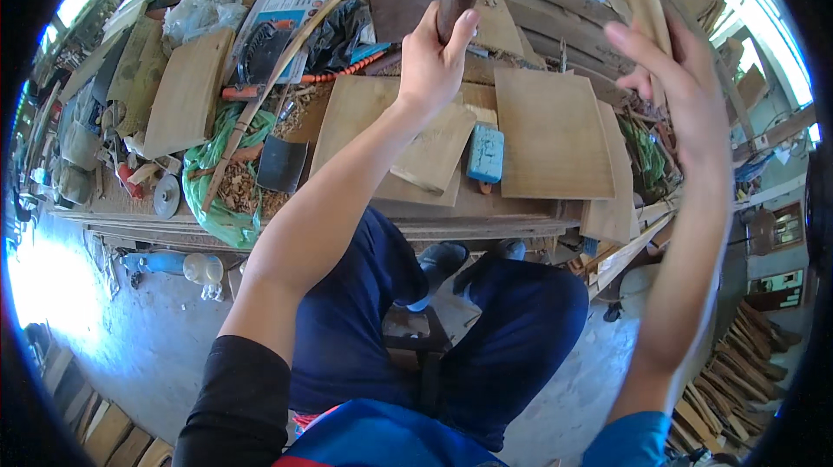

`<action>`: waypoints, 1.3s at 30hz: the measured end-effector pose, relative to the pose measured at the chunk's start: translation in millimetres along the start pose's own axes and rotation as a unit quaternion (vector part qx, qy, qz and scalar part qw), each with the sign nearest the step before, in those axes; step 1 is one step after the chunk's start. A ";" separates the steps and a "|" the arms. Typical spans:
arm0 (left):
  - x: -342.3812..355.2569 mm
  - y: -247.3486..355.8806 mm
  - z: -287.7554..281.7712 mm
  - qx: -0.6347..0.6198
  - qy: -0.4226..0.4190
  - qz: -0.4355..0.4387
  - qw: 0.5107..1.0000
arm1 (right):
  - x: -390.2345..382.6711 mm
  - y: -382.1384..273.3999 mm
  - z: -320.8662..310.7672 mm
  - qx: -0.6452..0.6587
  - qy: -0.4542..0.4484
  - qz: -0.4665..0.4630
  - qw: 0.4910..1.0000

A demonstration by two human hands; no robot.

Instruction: Chiseling wood using a mallet and a chisel on a workbench in a workshop.

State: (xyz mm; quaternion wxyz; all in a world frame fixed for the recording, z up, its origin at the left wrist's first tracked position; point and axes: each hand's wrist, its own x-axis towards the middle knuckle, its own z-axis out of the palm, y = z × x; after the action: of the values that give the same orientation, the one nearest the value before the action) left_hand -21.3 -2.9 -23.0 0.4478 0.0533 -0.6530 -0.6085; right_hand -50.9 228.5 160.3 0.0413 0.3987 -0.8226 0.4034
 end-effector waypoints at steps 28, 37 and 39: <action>-18.5 24.4 -37.8 -0.110 0.053 -0.084 0.989 | -81.2 148.2 132.4 0.149 0.019 0.169 0.974; -33.5 18.9 -19.0 -0.134 -0.070 -0.028 0.988 | -87.3 148.6 136.2 0.122 0.007 0.160 0.979; -28.6 16.5 -26.0 -0.161 -0.033 -0.035 0.986 | -86.8 143.6 134.0 0.119 -0.004 0.180 0.976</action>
State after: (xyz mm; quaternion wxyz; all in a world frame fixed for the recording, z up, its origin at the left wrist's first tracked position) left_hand 20.5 -0.6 -27.6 0.4074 -0.0165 -0.5582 -0.7226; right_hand -56.9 240.4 -54.0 -0.0828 0.2471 -0.8273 0.4976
